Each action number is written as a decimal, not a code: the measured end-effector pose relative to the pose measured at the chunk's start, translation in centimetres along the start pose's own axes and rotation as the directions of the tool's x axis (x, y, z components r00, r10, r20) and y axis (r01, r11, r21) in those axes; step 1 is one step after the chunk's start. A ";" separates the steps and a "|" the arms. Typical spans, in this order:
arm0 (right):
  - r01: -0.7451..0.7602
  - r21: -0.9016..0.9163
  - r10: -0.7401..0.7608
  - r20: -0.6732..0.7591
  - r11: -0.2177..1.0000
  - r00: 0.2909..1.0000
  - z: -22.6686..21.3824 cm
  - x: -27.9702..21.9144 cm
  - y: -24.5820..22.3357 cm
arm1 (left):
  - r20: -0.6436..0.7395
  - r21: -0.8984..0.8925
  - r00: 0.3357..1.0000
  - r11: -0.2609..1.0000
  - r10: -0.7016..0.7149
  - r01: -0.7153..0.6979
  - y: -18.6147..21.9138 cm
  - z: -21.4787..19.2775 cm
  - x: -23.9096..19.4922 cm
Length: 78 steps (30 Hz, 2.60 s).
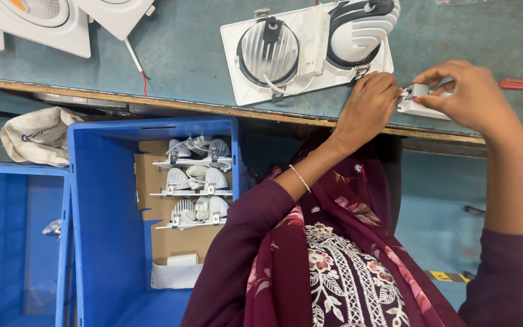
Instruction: The person assembles lighting fixtures by attaching electrical drivers to the back of the metal light panels, connecting wires to the drivers, and using a screwdriver to secure the components.
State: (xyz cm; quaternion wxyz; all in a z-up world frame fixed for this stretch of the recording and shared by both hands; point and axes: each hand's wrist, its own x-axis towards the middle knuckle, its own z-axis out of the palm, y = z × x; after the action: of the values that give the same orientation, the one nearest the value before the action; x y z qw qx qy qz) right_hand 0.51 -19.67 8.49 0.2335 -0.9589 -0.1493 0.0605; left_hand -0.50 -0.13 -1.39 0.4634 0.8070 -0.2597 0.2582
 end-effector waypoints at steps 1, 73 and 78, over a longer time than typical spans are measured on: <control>-0.016 0.001 0.016 0.019 1.000 1.000 0.0 0.1 -0.1 | 0.000 -0.002 1.000 1.000 0.000 0.000 0.0 0.0 0.0; 0.061 -0.043 -0.072 -0.374 0.997 0.924 6.7 -4.4 1.2 | 0.194 -0.189 0.978 0.976 -0.075 0.112 -0.2 -0.6 0.1; 0.099 -0.091 -0.126 -0.383 0.991 0.915 6.8 -4.4 1.3 | 0.182 -0.170 0.981 0.981 -0.062 0.094 -0.2 -0.6 0.2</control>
State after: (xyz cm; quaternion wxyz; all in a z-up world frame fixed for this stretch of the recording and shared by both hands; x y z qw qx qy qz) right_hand -4.55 -19.23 2.02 0.2280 -0.9493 -0.1571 -0.1491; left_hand -0.31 0.45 -1.13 0.5186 0.7917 -0.2896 0.1433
